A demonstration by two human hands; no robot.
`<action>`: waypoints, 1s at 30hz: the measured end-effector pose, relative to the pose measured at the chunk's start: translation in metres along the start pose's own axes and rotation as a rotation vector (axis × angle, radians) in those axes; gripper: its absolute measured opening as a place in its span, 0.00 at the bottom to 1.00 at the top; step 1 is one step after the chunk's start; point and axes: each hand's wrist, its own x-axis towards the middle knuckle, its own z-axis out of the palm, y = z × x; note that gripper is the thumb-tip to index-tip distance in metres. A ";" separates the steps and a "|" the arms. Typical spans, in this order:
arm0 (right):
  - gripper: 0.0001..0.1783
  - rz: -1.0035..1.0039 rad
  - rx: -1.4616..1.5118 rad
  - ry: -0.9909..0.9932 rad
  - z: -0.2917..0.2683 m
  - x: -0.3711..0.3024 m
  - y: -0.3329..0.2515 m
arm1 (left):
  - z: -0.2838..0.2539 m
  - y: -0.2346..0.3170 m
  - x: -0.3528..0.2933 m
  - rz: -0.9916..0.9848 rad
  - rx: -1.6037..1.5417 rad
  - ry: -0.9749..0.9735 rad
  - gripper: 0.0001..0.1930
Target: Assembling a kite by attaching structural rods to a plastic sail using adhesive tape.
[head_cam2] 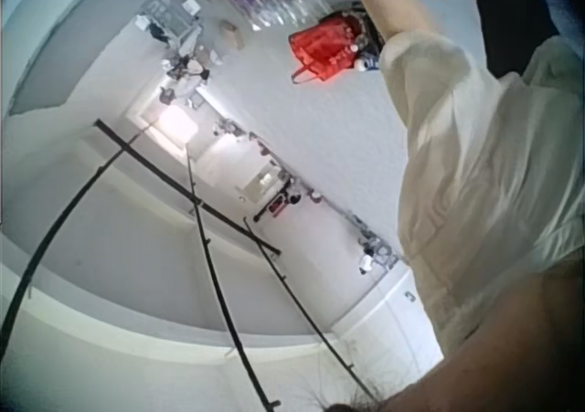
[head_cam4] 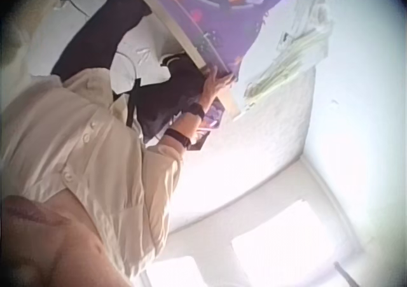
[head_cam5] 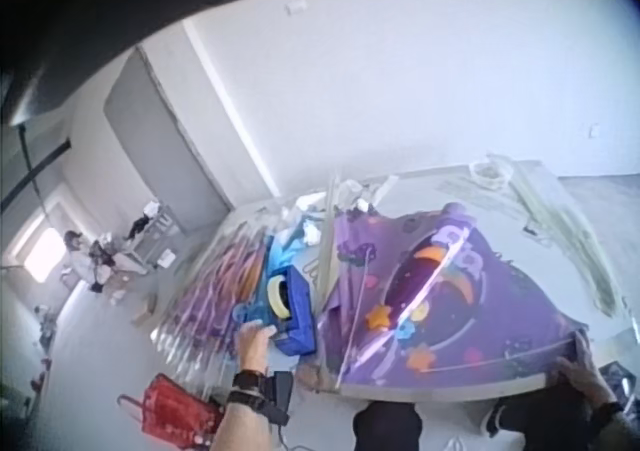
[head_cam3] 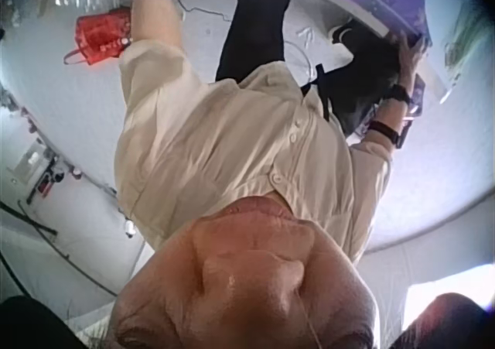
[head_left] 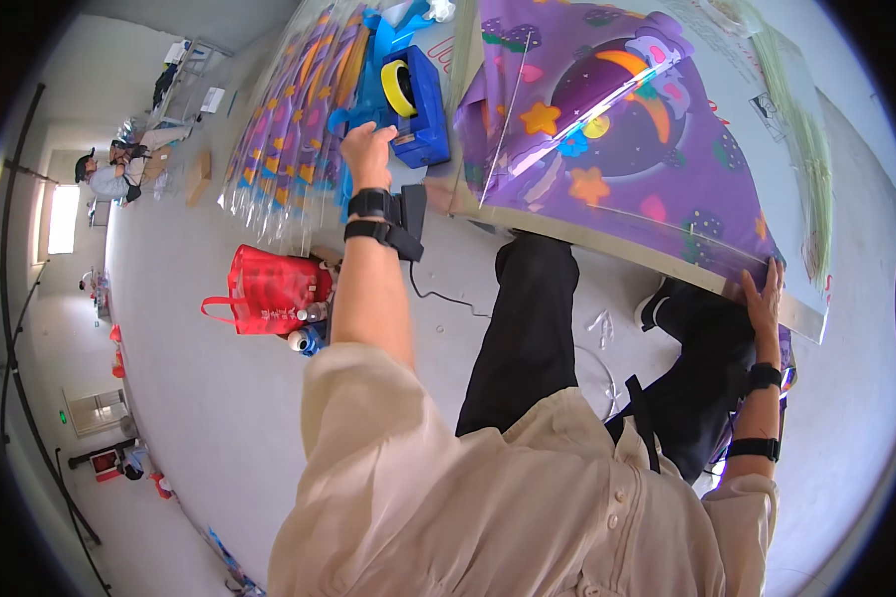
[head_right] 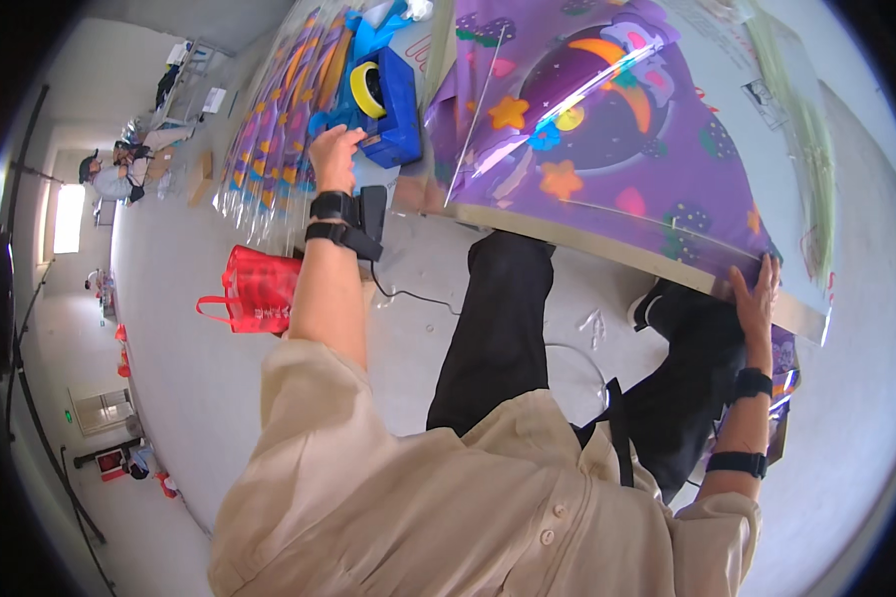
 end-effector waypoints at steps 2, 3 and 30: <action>0.41 0.014 0.020 -0.006 0.000 -0.002 -0.002 | 0.008 0.010 0.005 -0.157 0.095 -0.077 0.27; 0.41 0.020 0.019 -0.003 -0.001 -0.002 -0.004 | 0.011 0.013 0.004 -0.154 0.094 -0.084 0.27; 0.39 0.077 0.072 0.071 -0.016 -0.004 -0.015 | 0.033 0.012 -0.152 -0.438 -0.304 -0.079 0.15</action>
